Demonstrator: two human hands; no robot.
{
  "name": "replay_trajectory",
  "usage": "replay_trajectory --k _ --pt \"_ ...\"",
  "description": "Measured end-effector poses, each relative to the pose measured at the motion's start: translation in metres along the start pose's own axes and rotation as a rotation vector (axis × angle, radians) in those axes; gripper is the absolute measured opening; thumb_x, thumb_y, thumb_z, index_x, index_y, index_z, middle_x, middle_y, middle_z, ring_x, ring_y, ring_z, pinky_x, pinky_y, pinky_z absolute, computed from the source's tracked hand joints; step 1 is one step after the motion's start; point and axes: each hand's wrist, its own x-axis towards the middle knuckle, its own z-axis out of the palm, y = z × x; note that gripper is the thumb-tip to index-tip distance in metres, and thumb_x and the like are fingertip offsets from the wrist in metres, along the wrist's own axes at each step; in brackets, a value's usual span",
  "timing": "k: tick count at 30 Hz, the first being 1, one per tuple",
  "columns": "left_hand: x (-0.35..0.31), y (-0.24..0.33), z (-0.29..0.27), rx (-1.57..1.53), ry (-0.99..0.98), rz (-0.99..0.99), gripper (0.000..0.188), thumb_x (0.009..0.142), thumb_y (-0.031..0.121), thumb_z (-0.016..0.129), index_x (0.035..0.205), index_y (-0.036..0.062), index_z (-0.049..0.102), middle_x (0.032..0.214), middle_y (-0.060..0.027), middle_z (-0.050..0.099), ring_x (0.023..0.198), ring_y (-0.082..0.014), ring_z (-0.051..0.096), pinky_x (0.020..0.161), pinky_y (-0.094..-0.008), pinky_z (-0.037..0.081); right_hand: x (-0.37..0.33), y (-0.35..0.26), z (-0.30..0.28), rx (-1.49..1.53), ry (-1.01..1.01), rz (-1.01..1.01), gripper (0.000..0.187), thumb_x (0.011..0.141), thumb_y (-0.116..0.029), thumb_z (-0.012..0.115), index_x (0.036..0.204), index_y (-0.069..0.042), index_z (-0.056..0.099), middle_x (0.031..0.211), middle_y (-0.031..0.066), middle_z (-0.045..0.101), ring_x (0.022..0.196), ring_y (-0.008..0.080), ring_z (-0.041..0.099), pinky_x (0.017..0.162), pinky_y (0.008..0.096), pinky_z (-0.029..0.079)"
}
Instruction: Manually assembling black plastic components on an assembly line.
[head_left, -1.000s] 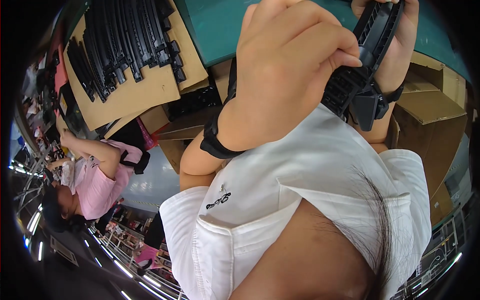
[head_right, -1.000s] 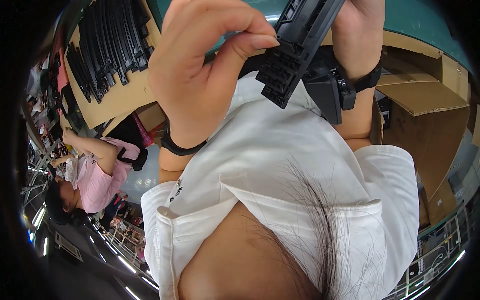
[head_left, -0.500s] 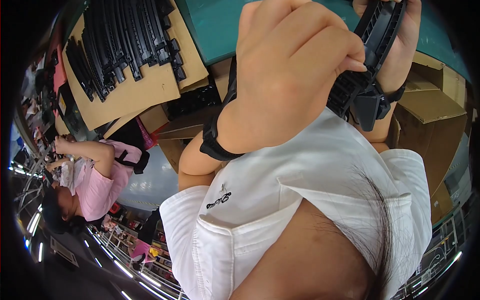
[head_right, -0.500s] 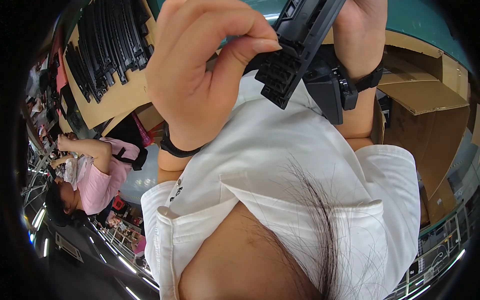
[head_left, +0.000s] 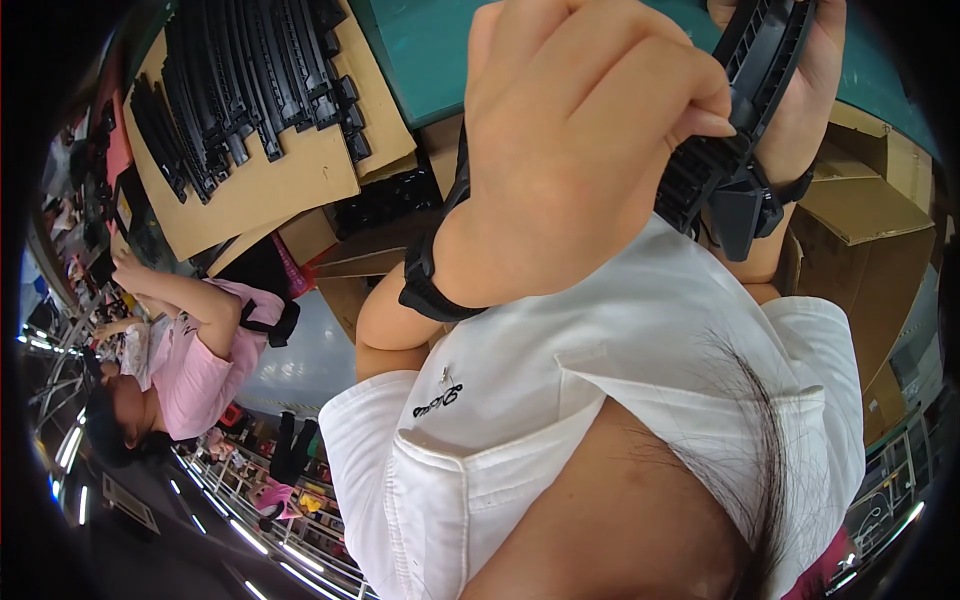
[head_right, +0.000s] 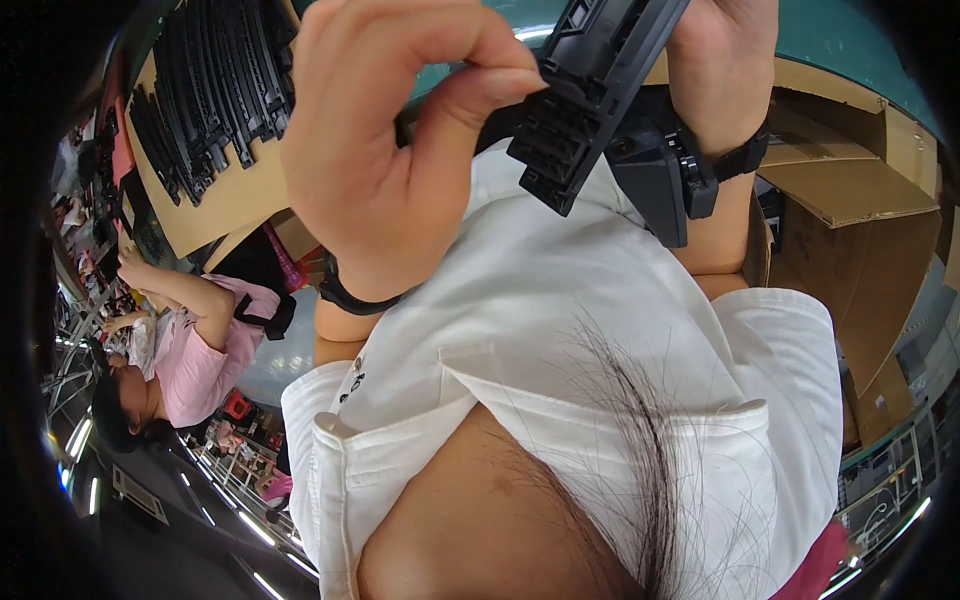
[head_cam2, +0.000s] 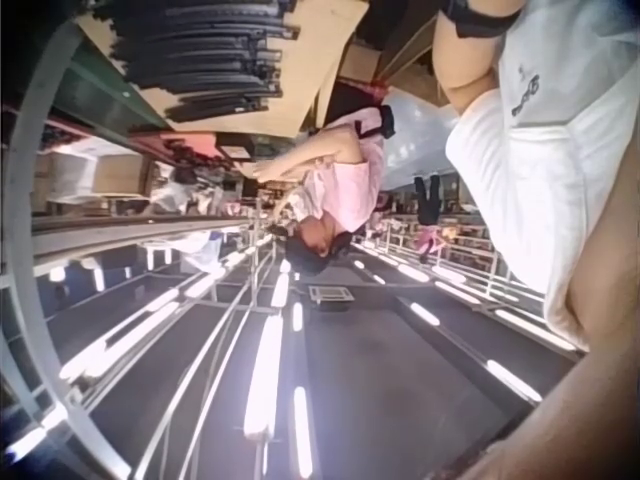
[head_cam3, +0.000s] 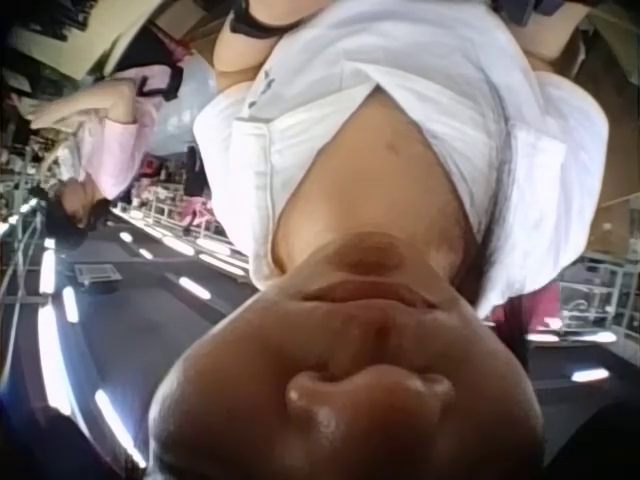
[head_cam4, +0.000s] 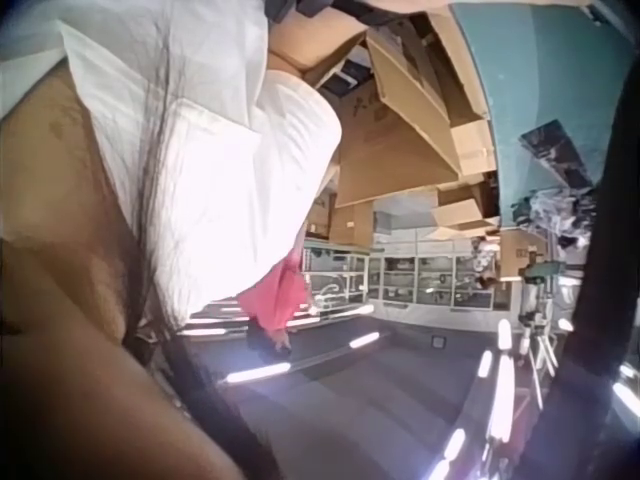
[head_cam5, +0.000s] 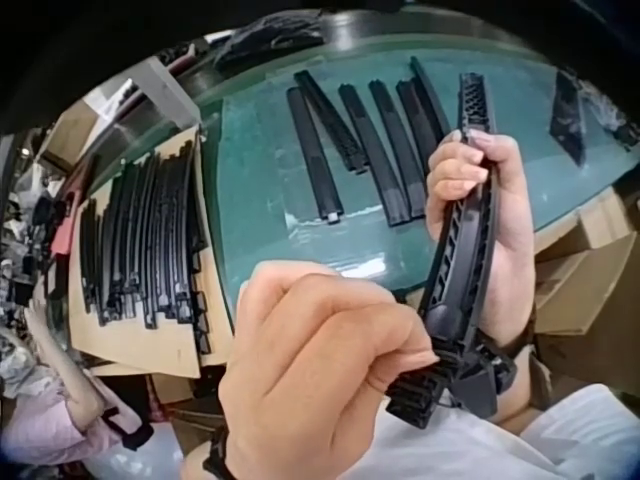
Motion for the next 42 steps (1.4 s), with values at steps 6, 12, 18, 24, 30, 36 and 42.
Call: replay_trajectory --k 6,12,18,24,30,36,42 --pt "-0.001 0.003 -0.004 0.032 -0.011 -0.003 0.018 0.075 -0.001 0.08 0.091 0.0054 0.076 0.091 -0.0054 0.069 0.084 -0.0199 0.063 0.074 -0.0296 0.05 -0.001 0.0 -0.002 -0.033 0.019 0.014 0.015 0.099 -0.009 0.061 0.086 -0.004 0.055 0.074 0.0027 0.059 0.067 0.0127 0.059 0.072 0.0275 0.057" --pt "-0.001 0.007 -0.006 0.055 -0.022 0.001 0.019 0.074 -0.001 0.081 0.09 0.0063 0.076 0.091 -0.0055 0.069 0.084 -0.02 0.063 0.074 -0.0297 0.05 -0.002 -0.003 -0.002 -0.062 0.002 0.024 0.015 0.099 -0.009 0.061 0.086 -0.004 0.055 0.074 0.0028 0.06 0.067 0.0127 0.06 0.071 0.0272 0.057" --pt "0.001 0.009 -0.009 0.084 -0.033 0.002 0.02 0.072 -0.002 0.082 0.09 0.0073 0.077 0.09 -0.0056 0.07 0.084 -0.02 0.063 0.074 -0.0297 0.05 -0.001 -0.005 -0.004 -0.112 -0.024 0.032 0.016 0.099 -0.01 0.061 0.086 -0.005 0.055 0.074 0.0028 0.06 0.066 0.0126 0.059 0.071 0.0273 0.057" --pt "0.007 0.012 -0.014 0.112 -0.041 0.009 0.021 0.071 -0.002 0.083 0.089 0.0082 0.078 0.09 -0.0057 0.07 0.084 -0.0201 0.063 0.074 -0.0298 0.05 -0.002 -0.006 0.001 -0.05 -0.022 0.045 0.016 0.099 -0.01 0.061 0.086 -0.004 0.054 0.074 0.0024 0.059 0.067 0.0124 0.059 0.071 0.0275 0.057" --pt "0.005 0.006 -0.008 -0.053 0.051 -0.019 0.019 0.082 0.005 0.08 0.1 0.0039 0.075 0.094 -0.0062 0.07 0.086 -0.0172 0.063 0.073 -0.0276 0.05 0.0 -0.009 0.009 0.014 -0.031 0.045 0.016 0.1 -0.01 0.06 0.086 -0.004 0.054 0.076 0.0018 0.056 0.068 0.0123 0.058 0.072 0.0278 0.056" --pt "0.013 0.019 -0.008 -1.104 0.018 -1.141 0.023 0.094 0.03 0.076 0.096 0.007 0.07 0.085 -0.0002 0.067 0.083 -0.012 0.062 0.068 -0.025 0.048 -0.007 -0.002 0.017 0.01 -0.011 0.029 0.015 0.1 -0.01 0.06 0.088 -0.004 0.054 0.077 0.0021 0.057 0.069 0.0124 0.058 0.072 0.028 0.056" --pt "0.021 -0.002 -0.029 -1.212 -0.55 -1.211 0.044 0.094 0.039 0.076 0.111 0.0001 0.064 0.09 -0.0046 0.071 0.081 -0.012 0.066 0.069 -0.0244 0.051 -0.009 0.006 0.022 0.019 -0.046 0.069 0.011 0.1 -0.009 0.059 0.093 -0.002 0.054 0.079 0.003 0.057 0.07 0.0122 0.058 0.07 0.028 0.054"
